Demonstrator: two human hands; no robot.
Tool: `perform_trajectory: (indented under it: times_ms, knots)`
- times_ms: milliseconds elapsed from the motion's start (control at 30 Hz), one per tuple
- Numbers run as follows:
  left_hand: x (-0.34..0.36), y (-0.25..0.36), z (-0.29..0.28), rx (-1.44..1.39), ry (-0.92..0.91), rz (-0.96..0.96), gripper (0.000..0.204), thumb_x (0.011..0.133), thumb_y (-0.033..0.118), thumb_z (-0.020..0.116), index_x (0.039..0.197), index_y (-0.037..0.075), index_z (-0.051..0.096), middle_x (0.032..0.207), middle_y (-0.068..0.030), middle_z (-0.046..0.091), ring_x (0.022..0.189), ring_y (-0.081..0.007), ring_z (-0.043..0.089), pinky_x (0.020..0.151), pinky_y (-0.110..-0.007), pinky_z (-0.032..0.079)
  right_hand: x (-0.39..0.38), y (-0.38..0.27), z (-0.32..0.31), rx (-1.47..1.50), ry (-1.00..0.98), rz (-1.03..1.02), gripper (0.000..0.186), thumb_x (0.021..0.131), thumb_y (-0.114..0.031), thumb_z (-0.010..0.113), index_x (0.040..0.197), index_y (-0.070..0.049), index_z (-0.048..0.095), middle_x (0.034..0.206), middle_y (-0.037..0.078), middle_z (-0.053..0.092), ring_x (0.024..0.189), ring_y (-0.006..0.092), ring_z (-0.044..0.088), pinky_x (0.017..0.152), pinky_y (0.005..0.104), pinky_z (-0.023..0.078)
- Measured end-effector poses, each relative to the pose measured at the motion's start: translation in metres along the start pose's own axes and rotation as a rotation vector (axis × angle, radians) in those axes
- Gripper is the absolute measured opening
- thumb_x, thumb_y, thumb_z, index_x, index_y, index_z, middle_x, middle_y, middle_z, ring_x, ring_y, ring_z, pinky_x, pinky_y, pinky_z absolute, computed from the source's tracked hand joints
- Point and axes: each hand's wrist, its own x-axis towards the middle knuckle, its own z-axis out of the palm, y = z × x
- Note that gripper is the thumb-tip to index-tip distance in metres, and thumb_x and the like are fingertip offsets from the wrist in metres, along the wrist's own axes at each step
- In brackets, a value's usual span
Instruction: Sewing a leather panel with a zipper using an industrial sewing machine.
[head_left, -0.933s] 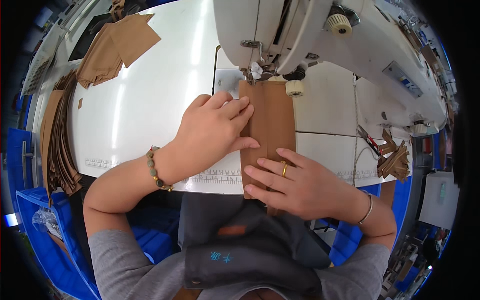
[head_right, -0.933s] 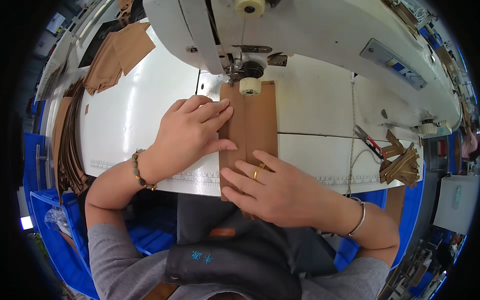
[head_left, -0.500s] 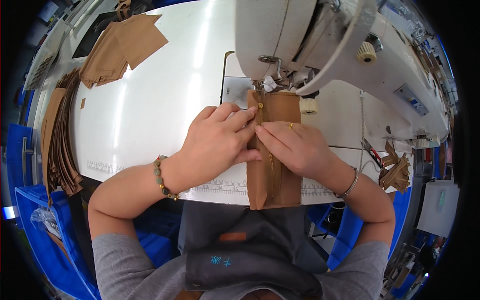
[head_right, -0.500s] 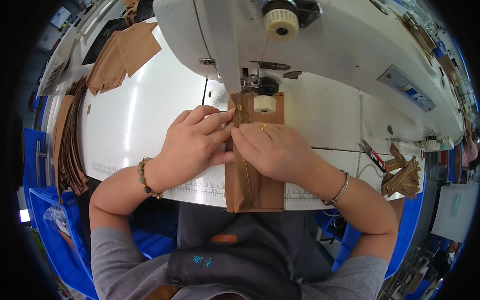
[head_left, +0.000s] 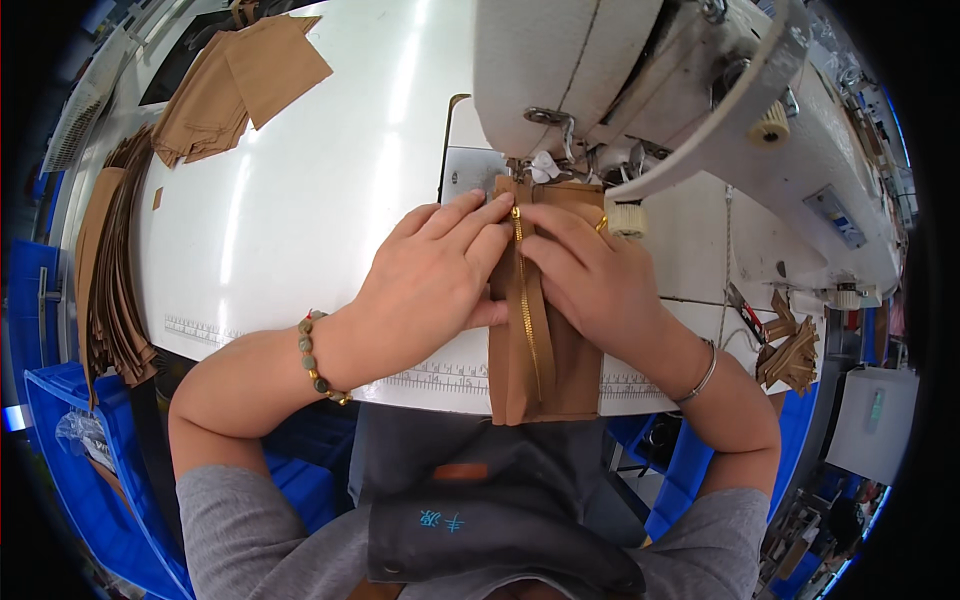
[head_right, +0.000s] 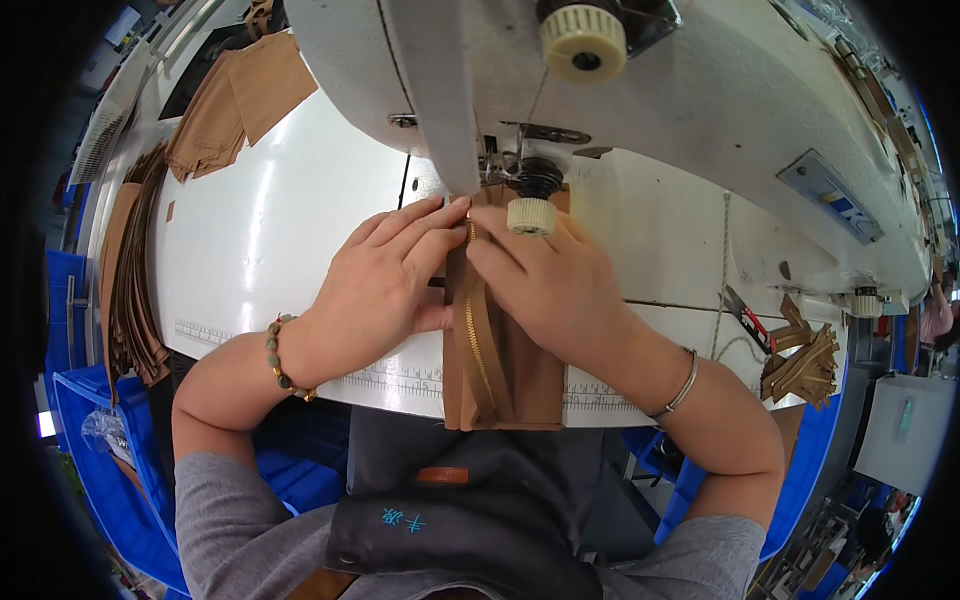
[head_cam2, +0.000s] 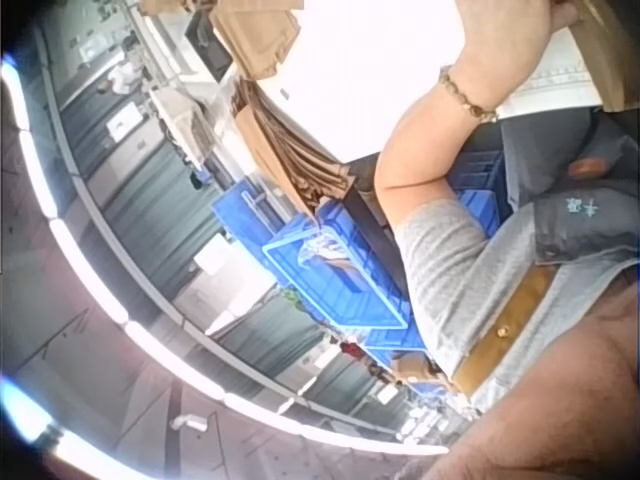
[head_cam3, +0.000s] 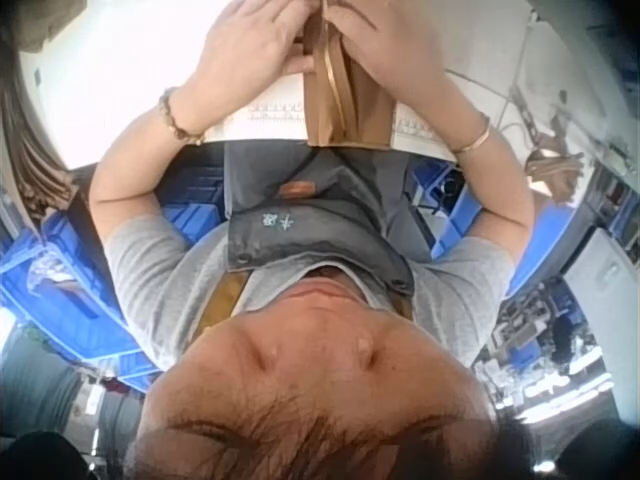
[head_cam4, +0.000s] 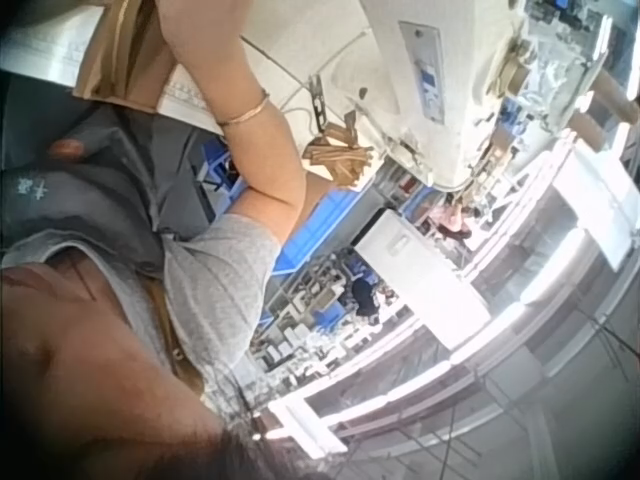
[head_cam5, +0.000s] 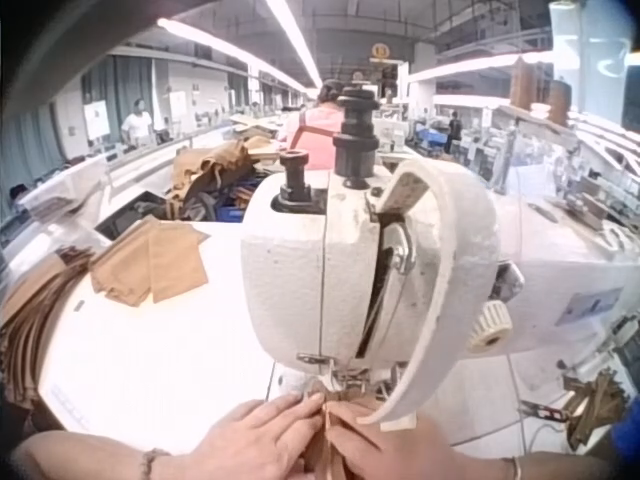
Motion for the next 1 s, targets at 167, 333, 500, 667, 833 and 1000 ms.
perform_trajectory:
  times_ms: [167,333,500,667,833,1000]
  knots:
    - [-0.001,-0.001,0.0,0.012,-0.025,-0.009,0.067,0.072,0.031,0.087,0.127,0.003,0.061,0.152,-0.0104,0.058,0.143,-0.0327,0.051,0.112,-0.044,0.044,0.0,0.004,0.007,0.016,-0.033,0.061,0.024,0.083,-0.012,0.071,0.106,-0.006,0.066,0.13,0.009,0.07,0.097,0.028,0.071,0.091,0.0431,0.054]
    - [0.001,0.001,-0.004,0.056,-0.013,0.004,0.067,0.07,0.029,0.087,0.128,0.005,0.062,0.149,-0.0083,0.059,0.138,-0.0316,0.053,0.111,-0.044,0.044,-0.005,0.006,0.007,0.018,-0.027,0.001,0.029,0.085,-0.013,0.071,0.112,-0.005,0.067,0.129,0.011,0.07,0.102,0.0272,0.072,0.093,0.0426,0.055]
    - [0.002,0.002,-0.008,0.087,-0.007,0.025,0.067,0.07,0.028,0.085,0.128,0.004,0.063,0.148,-0.008,0.06,0.129,-0.0308,0.057,0.108,-0.043,0.045,-0.005,0.005,0.007,-0.004,-0.016,-0.016,0.028,0.086,-0.015,0.071,0.112,-0.005,0.069,0.128,0.011,0.069,0.103,0.0262,0.071,0.09,0.0394,0.055]
    - [-0.001,0.004,-0.005,0.05,-0.015,0.017,0.076,0.072,0.029,0.083,0.138,0.001,0.058,0.148,-0.0103,0.059,0.13,-0.0302,0.057,0.109,-0.041,0.047,-0.008,0.004,0.003,0.013,-0.053,0.036,0.029,0.086,-0.016,0.072,0.113,-0.006,0.071,0.13,0.01,0.068,0.099,0.0262,0.07,0.089,0.0382,0.056]
    - [-0.006,0.004,-0.002,0.092,-0.022,0.011,0.081,0.073,0.034,0.084,0.143,0.002,0.056,0.152,-0.0094,0.057,0.141,-0.0312,0.052,0.115,-0.045,0.044,-0.012,0.003,-0.002,0.004,-0.138,0.046,0.043,0.084,-0.022,0.078,0.125,-0.01,0.073,0.138,0.008,0.065,0.103,0.026,0.068,0.097,0.0426,0.053]
    - [-0.005,0.003,0.0,0.133,-0.033,-0.018,0.08,0.077,0.041,0.083,0.143,0.004,0.056,0.155,-0.0088,0.054,0.146,-0.0323,0.048,0.118,-0.048,0.042,-0.012,0.0,-0.002,0.01,-0.179,0.087,0.05,0.084,-0.026,0.08,0.132,-0.012,0.07,0.144,0.009,0.062,0.108,0.0291,0.068,0.109,0.0514,0.047]
